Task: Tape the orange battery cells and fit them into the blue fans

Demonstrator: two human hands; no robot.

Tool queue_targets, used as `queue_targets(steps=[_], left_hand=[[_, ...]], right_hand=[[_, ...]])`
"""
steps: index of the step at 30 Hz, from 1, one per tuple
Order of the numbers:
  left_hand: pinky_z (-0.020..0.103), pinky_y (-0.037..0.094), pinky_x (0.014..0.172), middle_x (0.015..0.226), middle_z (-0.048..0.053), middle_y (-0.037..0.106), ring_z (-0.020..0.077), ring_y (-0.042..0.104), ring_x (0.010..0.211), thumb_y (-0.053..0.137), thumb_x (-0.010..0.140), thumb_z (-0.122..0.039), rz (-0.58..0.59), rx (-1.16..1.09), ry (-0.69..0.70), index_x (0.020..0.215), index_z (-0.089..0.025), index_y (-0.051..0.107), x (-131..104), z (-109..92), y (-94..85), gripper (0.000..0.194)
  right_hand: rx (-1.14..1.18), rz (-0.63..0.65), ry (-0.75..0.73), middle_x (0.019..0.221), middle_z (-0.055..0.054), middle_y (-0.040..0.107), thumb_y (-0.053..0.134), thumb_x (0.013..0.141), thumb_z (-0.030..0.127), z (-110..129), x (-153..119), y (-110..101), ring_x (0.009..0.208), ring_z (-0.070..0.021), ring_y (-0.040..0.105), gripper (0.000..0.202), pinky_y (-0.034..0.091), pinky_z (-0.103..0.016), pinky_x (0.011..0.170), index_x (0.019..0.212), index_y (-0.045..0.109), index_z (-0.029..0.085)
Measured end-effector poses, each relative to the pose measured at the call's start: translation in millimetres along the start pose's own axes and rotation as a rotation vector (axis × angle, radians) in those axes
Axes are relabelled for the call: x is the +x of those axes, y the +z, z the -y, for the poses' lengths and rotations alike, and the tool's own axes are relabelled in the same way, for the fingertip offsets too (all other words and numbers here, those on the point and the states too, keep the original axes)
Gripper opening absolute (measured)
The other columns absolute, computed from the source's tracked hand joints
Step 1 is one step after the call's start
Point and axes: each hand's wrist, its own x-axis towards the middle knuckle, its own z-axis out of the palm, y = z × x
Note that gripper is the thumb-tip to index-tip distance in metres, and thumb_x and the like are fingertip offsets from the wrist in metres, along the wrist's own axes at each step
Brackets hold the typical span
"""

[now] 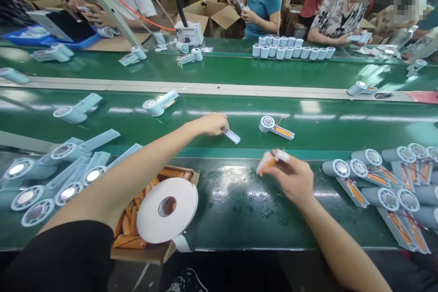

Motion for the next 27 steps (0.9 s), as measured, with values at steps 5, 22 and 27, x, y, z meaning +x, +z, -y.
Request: queue_targets(steps=[5, 22, 27], left_hand=[[0.021, 0.048, 0.090, 0.112, 0.000, 0.082, 0.0183, 0.071, 0.106, 0.068, 0.085, -0.032, 0.090, -0.144, 0.108, 0.102, -0.027, 0.083, 5, 13, -17.6, 0.024], [0.035, 0.046, 0.108, 0.137, 0.013, 0.071, 0.0250, 0.063, 0.126, 0.059, 0.095, -0.022, -0.295, -0.095, -0.089, 0.132, -0.016, 0.069, -42, -37, -22.1, 0.039], [0.036, 0.050, 0.105, 0.124, 0.006, 0.076, 0.0252, 0.067, 0.118, 0.073, 0.092, -0.048, -0.288, -0.093, 0.172, 0.117, -0.025, 0.074, -215, -65, 4.4, 0.035]], right_hand=[[-0.334, 0.244, -0.016, 0.087, -0.001, 0.082, 0.074, 0.090, 0.036, -43, 90, 59, 0.079, -0.0215, 0.076, 0.025, 0.062, -0.038, 0.087, 0.109, 0.082, 0.024], [-1.362, 0.812, -0.024, 0.124, -0.020, 0.075, 0.054, 0.104, 0.038, -55, 126, 118, 0.116, -0.0336, 0.069, 0.038, 0.051, -0.040, 0.097, 0.127, 0.075, 0.016], [-1.274, 0.703, -0.131, 0.139, -0.019, 0.069, 0.042, 0.109, 0.030, -61, 117, 91, 0.124, -0.0297, 0.064, 0.043, 0.048, -0.038, 0.105, 0.138, 0.068, 0.012]])
